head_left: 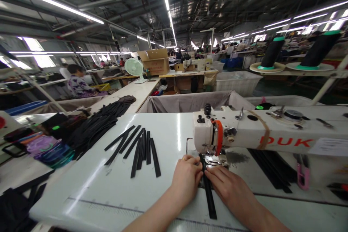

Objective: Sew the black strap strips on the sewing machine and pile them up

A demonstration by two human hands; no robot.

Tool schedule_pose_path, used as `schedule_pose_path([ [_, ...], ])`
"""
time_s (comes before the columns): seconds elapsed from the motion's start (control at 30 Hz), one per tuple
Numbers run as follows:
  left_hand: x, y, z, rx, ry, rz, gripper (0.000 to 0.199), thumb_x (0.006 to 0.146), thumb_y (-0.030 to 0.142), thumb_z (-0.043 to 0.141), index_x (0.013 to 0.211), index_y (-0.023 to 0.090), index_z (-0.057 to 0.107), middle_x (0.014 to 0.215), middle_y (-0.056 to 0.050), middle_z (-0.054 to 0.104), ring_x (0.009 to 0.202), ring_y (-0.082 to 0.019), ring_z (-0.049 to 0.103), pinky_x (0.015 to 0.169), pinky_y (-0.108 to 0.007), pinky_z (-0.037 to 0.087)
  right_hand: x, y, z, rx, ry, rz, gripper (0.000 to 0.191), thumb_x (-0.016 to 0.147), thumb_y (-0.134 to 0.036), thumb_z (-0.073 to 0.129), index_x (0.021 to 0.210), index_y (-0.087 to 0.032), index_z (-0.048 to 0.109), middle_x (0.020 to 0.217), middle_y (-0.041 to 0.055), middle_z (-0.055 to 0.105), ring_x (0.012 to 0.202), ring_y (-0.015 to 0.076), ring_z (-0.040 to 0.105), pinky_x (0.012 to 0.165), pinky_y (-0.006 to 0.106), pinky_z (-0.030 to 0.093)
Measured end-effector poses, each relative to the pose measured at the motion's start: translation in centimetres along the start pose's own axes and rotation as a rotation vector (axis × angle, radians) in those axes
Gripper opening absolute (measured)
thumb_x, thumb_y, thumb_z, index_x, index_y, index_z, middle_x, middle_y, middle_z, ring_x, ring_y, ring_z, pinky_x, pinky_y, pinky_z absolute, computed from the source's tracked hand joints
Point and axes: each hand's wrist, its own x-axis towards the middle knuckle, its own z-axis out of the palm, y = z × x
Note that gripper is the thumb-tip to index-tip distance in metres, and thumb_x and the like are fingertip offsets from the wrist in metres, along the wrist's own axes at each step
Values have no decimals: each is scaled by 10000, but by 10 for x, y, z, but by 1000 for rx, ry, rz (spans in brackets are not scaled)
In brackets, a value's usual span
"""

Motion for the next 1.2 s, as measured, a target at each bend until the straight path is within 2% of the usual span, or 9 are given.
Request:
schedule_pose_path([
  [0.43,1,2,-1,33,-6,42,208,900,149,518,816,209,698,1069,-15,687,969,-221,560,866,-360,482,0,1,-2,24,-23,-13,326,872,-8,384,1070,-136,609,985,91,665,900,209,629,778,337,539],
  [0.73,2,-4,1,54,-11,66,205,890,149,510,821,215,692,1110,-37,672,974,-221,565,851,-362,486,1,1,1,27,-51,12,283,842,-7,482,1050,-153,606,946,70,651,886,217,619,775,335,534],
  [0.87,2,-1,1,71,-21,80,243,926,152,452,874,203,684,1131,-42,667,979,-222,567,856,-377,482,4,1,-4,46,-54,14,247,855,-34,505,1043,-152,613,920,64,648,876,213,616,780,334,529],
  [1.03,4,1,5,107,-28,48,228,908,110,462,931,208,667,1137,-34,662,1000,-224,555,860,-381,473,6,2,-8,96,-51,27,222,883,-74,492,1029,-172,628,886,51,647,850,195,612,769,320,521],
  [1.2,7,1,1,47,-35,37,216,902,95,476,939,208,658,1120,-28,669,974,-206,564,856,-359,485,6,5,-14,180,-68,39,185,884,-105,522,987,-180,656,879,50,638,864,194,604,784,327,505],
])
